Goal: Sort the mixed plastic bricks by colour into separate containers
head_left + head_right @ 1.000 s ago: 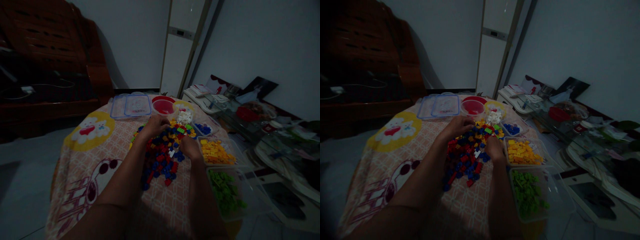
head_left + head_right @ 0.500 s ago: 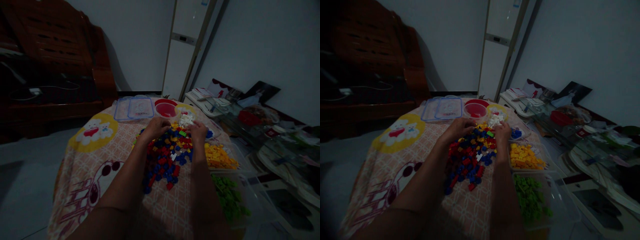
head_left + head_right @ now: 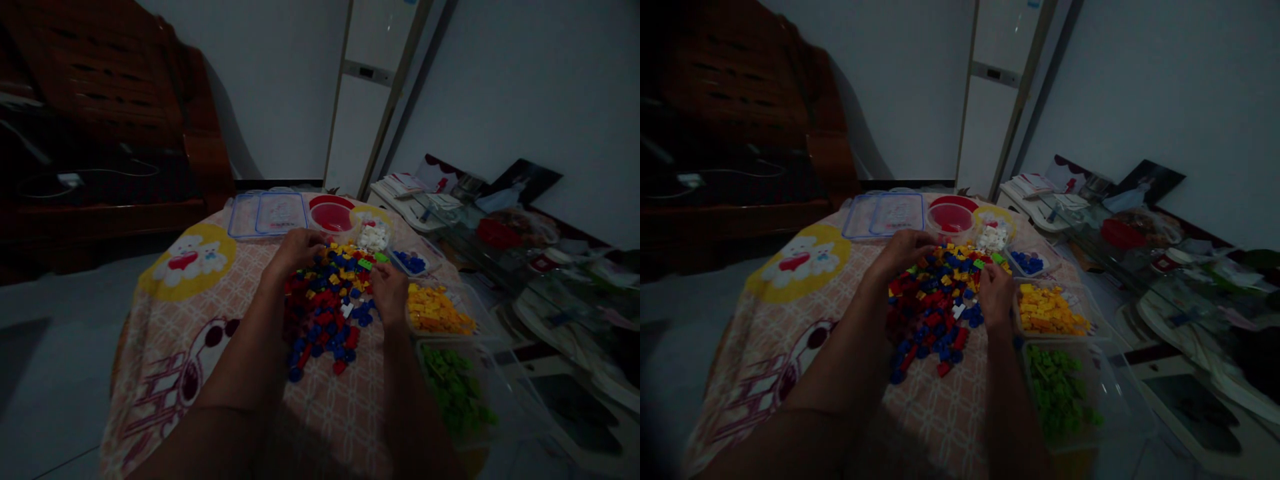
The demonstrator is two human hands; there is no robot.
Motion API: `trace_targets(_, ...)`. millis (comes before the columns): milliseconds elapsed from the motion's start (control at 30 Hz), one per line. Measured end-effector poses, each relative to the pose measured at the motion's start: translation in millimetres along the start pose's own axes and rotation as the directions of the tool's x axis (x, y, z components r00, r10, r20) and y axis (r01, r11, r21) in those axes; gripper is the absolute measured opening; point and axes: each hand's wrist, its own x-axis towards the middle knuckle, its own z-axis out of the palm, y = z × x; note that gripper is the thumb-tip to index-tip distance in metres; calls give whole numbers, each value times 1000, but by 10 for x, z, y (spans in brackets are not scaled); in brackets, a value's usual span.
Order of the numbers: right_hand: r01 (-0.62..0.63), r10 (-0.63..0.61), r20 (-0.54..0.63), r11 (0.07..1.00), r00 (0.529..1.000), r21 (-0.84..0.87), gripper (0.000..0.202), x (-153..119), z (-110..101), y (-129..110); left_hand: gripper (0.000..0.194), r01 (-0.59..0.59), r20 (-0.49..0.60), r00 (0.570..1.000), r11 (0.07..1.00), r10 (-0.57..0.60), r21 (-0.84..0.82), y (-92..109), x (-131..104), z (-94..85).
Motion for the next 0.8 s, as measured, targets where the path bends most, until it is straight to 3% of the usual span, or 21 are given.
trace_targets(167,191,-203,-38,960,978,-206,42,-493,43,179,18,67,-56,996,995,-63,76,-169,-2,-11)
trace_targets(267,311,-321,15,902,947,-301,46,-739,145,416,21,81,-31,996,991,-79,103,-143,-3,26)
trace_targets(333,315,-328,21,886,944,-340,48,-823,228,551,22,74,-14,997,991,-73,113,-96,-3,49)
trace_targets(467,325,-338,19,887,941,-328,42,-820,325,681,26,76,-45,996,993,-72,91,-69,-8,53)
trace_targets(633,387,-401,-1,884,916,-263,38,-749,343,742,26,168,-112,982,979,-155,116,-194,-7,54)
trace_targets(800,428,-447,-38,874,893,-230,35,-744,368,780,26,190,-76,981,972,-181,140,-184,22,190)
